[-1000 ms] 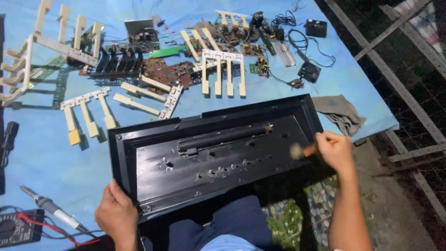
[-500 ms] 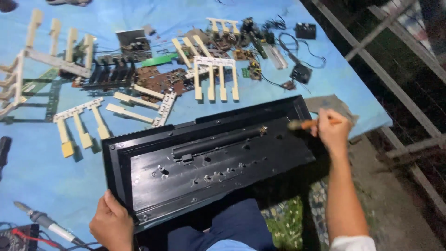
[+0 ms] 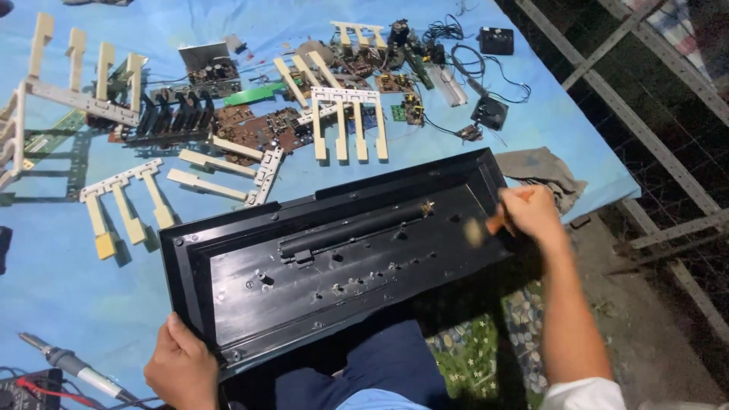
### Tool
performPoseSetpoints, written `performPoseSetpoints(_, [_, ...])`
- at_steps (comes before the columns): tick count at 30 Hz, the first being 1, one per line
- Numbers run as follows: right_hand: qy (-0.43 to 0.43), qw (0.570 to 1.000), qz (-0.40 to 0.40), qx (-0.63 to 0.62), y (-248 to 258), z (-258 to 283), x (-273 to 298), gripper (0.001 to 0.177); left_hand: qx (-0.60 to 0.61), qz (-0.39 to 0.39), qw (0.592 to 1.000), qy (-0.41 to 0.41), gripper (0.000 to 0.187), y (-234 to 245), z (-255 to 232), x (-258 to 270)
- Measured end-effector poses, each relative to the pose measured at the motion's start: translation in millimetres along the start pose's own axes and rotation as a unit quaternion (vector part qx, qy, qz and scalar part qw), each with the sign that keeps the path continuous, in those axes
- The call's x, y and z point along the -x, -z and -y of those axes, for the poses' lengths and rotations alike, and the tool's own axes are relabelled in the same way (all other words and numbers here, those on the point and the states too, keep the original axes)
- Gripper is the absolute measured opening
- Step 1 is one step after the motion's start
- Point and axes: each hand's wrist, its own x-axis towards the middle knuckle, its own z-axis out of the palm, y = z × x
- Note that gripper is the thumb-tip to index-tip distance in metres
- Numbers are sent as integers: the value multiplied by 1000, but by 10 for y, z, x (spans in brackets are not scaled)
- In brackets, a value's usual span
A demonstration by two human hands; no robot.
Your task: The person cleans the inside of a black electronic device casing with a brush and then places several circuit boards and plastic components inside it.
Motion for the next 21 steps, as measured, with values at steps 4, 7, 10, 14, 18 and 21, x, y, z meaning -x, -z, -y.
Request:
performPoseSetpoints(4, [-107, 976, 123, 143, 354, 329, 261, 42, -26, 2, 1000, -11, 39, -4, 9, -17])
performPoseSetpoints(7, [57, 998, -15, 6, 232, 135, 333, 40, -34, 18, 999, -12, 40, 32, 1, -9])
performPoseSetpoints(10, [200, 973, -82, -86, 29, -319, 264, 23, -7, 18, 1000, -13, 47, 33, -1, -24])
performPoseSetpoints(14, [37, 991, 119, 56, 369, -318, 185, 37, -8, 7, 1000, -1, 42, 90, -63, 0])
performPoseSetpoints(18, [79, 986, -12, -148, 349, -37, 508, 22, 4, 9, 1000, -9, 46, 52, -32, -16])
performPoseSetpoints(21, [0, 997, 51, 62, 391, -227, 507, 32, 10, -1, 999, -35, 41, 100, -114, -38])
